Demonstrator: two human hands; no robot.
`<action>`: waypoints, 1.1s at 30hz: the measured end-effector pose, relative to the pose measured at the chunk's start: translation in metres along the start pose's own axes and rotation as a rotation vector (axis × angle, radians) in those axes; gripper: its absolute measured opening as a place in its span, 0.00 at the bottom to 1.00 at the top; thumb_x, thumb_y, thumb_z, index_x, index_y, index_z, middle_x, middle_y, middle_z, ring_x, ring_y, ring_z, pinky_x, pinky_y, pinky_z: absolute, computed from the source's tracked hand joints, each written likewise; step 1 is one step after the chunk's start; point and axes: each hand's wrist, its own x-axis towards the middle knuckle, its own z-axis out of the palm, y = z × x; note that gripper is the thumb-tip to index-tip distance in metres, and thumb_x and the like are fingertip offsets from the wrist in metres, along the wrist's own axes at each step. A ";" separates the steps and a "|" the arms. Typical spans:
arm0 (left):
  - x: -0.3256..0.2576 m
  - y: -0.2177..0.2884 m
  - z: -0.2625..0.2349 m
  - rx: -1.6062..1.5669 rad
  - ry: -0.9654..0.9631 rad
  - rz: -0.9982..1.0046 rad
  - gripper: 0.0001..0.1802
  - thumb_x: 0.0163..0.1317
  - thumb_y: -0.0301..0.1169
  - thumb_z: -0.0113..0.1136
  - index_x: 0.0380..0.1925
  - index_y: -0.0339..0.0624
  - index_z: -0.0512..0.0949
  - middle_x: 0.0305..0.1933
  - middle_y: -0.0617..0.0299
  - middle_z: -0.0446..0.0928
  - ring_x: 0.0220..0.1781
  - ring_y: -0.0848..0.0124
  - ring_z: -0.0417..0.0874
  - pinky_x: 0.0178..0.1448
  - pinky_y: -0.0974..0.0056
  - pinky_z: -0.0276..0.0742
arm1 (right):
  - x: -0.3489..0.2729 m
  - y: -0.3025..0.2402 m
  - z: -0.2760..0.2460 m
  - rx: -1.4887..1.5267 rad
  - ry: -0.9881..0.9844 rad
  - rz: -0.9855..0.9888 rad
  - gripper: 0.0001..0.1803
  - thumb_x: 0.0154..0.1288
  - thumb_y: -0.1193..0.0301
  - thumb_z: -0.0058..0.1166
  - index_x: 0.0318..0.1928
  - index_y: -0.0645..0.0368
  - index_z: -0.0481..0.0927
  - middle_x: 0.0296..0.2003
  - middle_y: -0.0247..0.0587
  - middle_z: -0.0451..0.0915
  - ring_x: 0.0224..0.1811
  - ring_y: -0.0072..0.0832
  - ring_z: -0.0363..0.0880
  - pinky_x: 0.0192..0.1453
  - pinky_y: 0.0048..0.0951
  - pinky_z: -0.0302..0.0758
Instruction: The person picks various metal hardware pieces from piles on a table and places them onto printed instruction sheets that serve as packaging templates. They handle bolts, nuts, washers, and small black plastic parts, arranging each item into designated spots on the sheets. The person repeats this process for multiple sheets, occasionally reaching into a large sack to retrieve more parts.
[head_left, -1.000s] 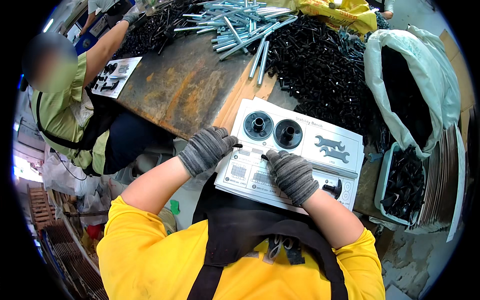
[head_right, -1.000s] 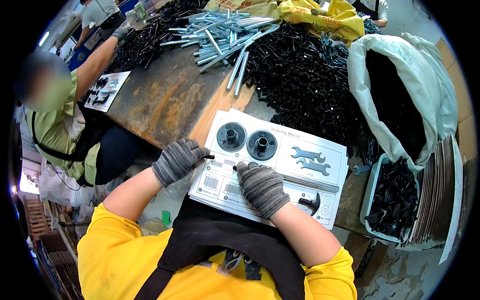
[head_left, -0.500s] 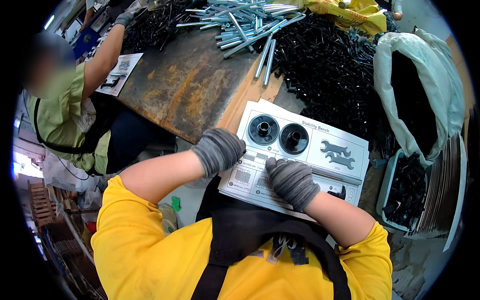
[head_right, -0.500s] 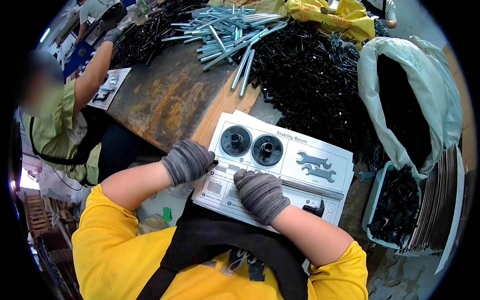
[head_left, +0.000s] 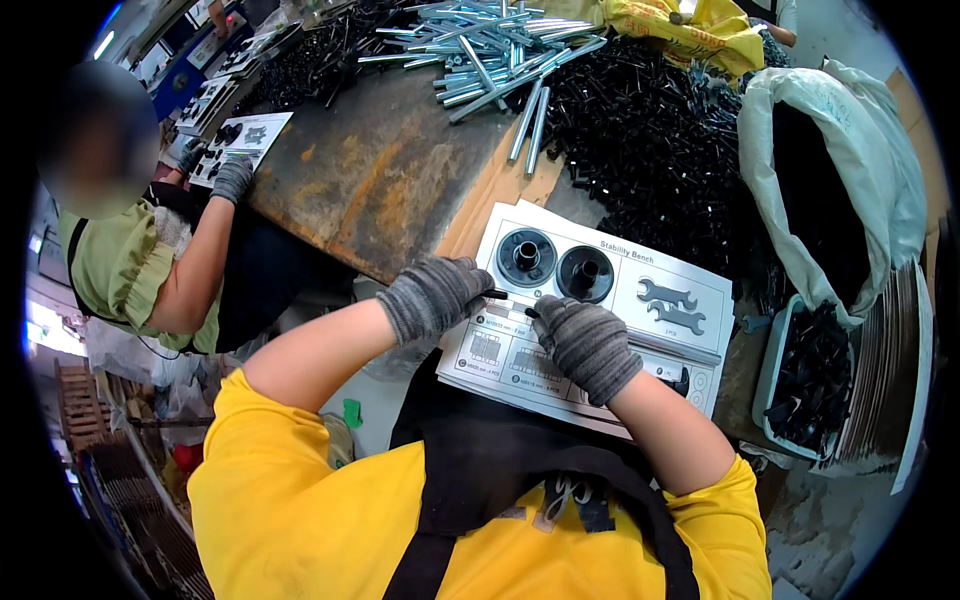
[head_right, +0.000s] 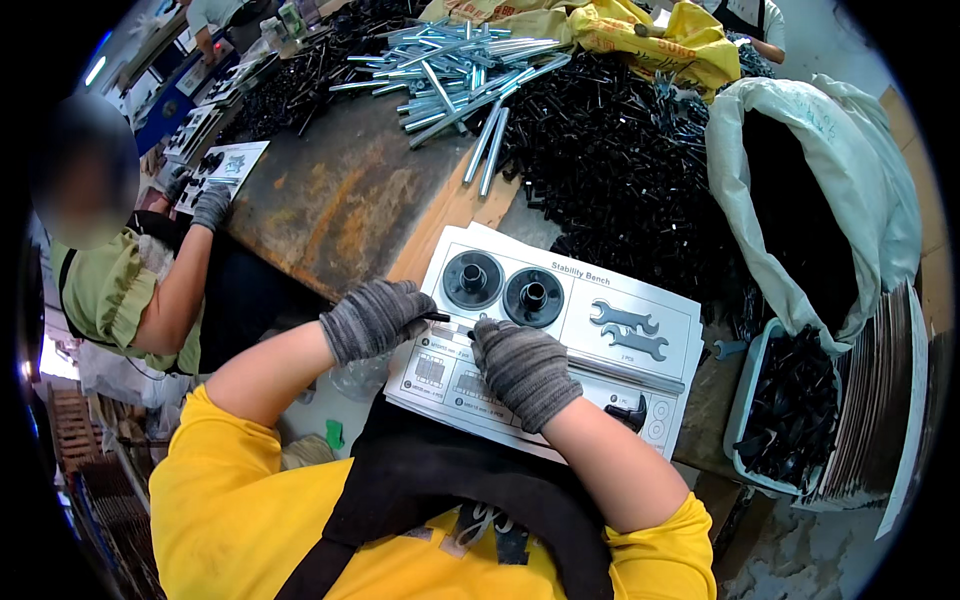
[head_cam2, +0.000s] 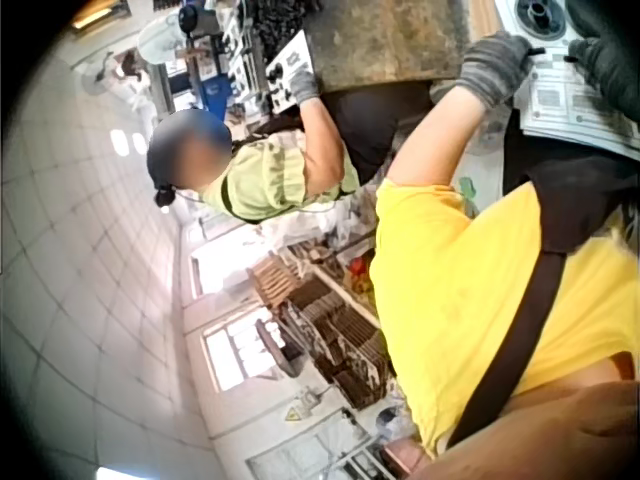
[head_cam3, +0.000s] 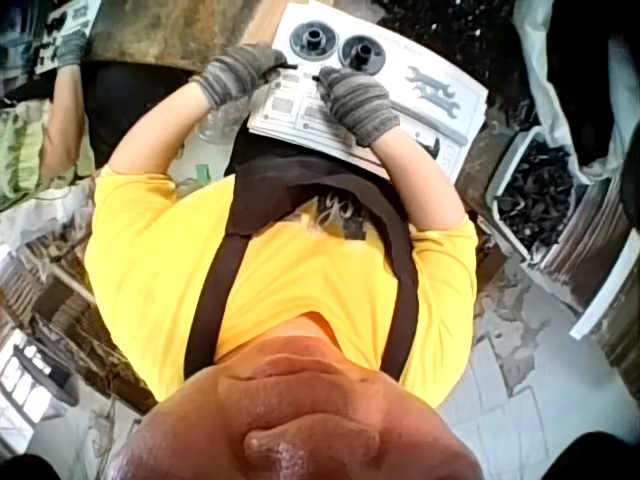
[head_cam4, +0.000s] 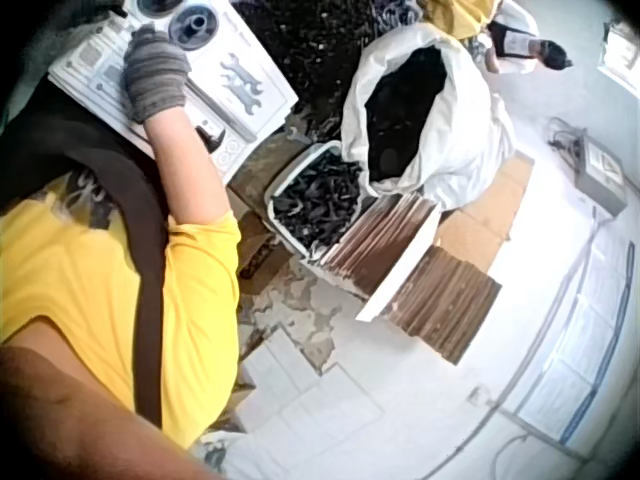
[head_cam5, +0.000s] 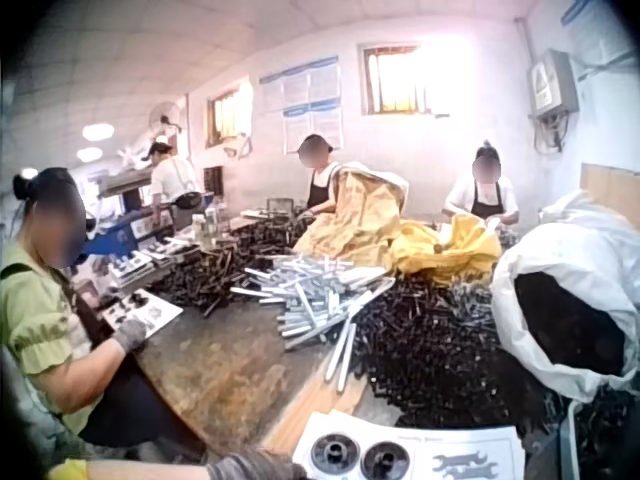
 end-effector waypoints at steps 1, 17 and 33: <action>-0.003 -0.008 0.013 -0.132 0.167 0.093 0.11 0.51 0.32 0.58 0.35 0.44 0.77 0.29 0.58 0.75 0.32 0.59 0.77 0.37 0.62 0.75 | -0.006 -0.002 0.002 0.004 0.098 -0.025 0.13 0.57 0.66 0.46 0.42 0.58 0.71 0.33 0.45 0.76 0.33 0.40 0.78 0.33 0.37 0.75; -0.003 -0.002 0.016 -0.270 0.197 0.156 0.17 0.48 0.39 0.63 0.37 0.44 0.76 0.28 0.57 0.74 0.32 0.60 0.77 0.38 0.61 0.74 | 0.004 0.005 0.010 0.079 0.051 0.042 0.12 0.60 0.65 0.43 0.41 0.57 0.72 0.33 0.46 0.76 0.36 0.38 0.78 0.37 0.37 0.75; 0.033 -0.016 -0.015 -0.365 0.404 0.109 0.18 0.48 0.35 0.63 0.40 0.42 0.75 0.31 0.58 0.74 0.30 0.70 0.77 0.34 0.66 0.74 | 0.015 0.096 -0.031 0.050 0.390 0.186 0.12 0.56 0.66 0.50 0.42 0.53 0.73 0.38 0.45 0.73 0.40 0.39 0.76 0.40 0.34 0.75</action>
